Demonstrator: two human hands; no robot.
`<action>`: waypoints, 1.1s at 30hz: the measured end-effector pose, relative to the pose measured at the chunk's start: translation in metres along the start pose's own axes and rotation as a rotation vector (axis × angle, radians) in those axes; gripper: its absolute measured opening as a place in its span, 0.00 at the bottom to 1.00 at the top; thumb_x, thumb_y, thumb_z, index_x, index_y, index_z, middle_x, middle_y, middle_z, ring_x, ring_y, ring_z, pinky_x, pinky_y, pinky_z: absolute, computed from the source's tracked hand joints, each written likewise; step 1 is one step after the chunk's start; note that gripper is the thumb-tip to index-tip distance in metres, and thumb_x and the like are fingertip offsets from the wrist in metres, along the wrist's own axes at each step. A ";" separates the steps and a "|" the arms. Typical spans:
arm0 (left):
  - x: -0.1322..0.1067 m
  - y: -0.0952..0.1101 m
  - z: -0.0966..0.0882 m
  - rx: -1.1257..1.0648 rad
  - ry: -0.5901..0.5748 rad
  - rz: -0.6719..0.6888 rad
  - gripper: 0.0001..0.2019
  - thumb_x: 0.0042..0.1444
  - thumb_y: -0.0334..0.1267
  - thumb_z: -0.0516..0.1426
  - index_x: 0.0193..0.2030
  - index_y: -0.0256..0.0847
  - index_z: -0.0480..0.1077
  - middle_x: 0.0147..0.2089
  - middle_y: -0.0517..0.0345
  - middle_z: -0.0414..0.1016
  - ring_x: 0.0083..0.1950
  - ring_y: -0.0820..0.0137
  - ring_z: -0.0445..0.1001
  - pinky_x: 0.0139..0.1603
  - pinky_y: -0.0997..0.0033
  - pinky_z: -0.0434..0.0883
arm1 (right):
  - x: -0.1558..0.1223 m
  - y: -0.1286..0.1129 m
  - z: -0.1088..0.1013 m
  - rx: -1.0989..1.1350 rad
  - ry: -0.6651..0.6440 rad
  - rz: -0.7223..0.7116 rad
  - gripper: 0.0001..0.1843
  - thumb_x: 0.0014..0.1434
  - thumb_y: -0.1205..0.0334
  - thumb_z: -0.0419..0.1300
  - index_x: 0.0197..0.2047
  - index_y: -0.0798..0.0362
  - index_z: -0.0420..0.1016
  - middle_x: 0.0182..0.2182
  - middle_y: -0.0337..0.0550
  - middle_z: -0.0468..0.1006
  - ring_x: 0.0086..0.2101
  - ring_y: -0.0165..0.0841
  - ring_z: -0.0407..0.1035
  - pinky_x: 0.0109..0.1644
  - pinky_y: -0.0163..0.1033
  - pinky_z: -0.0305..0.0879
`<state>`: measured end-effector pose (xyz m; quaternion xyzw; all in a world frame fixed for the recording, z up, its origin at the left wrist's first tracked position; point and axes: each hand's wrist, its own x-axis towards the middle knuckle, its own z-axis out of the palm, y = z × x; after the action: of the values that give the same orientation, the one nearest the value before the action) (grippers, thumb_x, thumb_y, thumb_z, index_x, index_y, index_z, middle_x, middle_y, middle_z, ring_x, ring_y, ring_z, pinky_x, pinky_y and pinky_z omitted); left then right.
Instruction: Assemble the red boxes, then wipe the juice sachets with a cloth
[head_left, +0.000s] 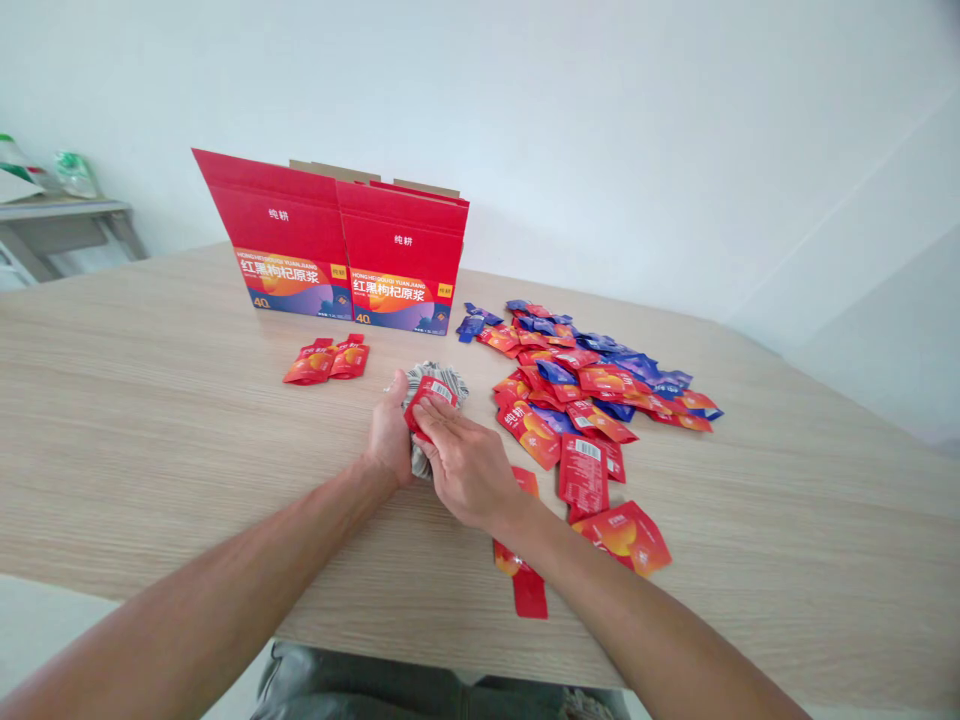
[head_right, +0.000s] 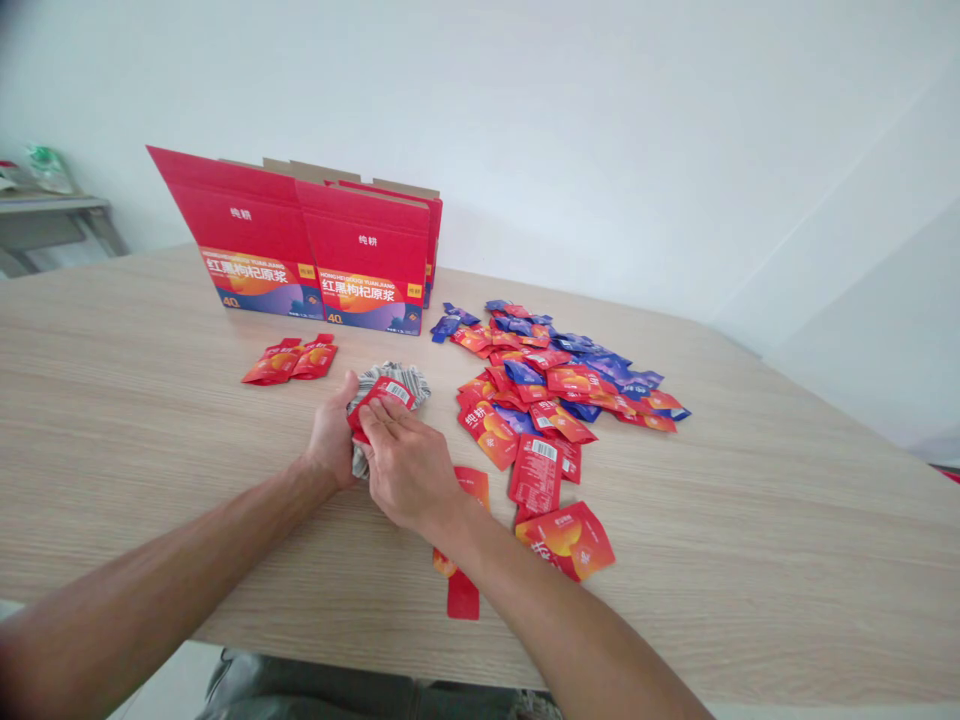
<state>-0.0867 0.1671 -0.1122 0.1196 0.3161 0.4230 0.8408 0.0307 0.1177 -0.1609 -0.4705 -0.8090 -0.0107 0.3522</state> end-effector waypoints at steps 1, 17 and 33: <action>-0.001 0.001 -0.001 0.011 0.013 -0.018 0.34 0.81 0.59 0.45 0.49 0.30 0.81 0.38 0.36 0.87 0.42 0.49 0.91 0.44 0.54 0.88 | 0.001 -0.003 -0.003 0.016 0.004 -0.012 0.23 0.80 0.63 0.54 0.70 0.52 0.82 0.67 0.55 0.85 0.70 0.43 0.78 0.77 0.54 0.75; -0.003 -0.018 0.005 0.020 -0.114 -0.216 0.37 0.79 0.61 0.46 0.71 0.28 0.76 0.52 0.30 0.89 0.52 0.41 0.91 0.56 0.41 0.86 | 0.026 0.031 -0.030 0.200 0.562 0.627 0.15 0.77 0.47 0.51 0.44 0.47 0.71 0.39 0.49 0.84 0.40 0.45 0.79 0.49 0.49 0.78; 0.000 -0.021 -0.004 -0.062 -0.316 -0.031 0.32 0.82 0.54 0.43 0.77 0.37 0.71 0.62 0.40 0.87 0.64 0.49 0.86 0.73 0.45 0.78 | 0.012 -0.010 -0.013 -0.024 -0.228 0.398 0.55 0.74 0.21 0.52 0.90 0.44 0.48 0.88 0.61 0.43 0.84 0.70 0.35 0.80 0.89 0.37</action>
<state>-0.0758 0.1542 -0.1248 0.1535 0.1684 0.3955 0.8898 0.0269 0.1167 -0.1416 -0.6232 -0.7345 0.1028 0.2481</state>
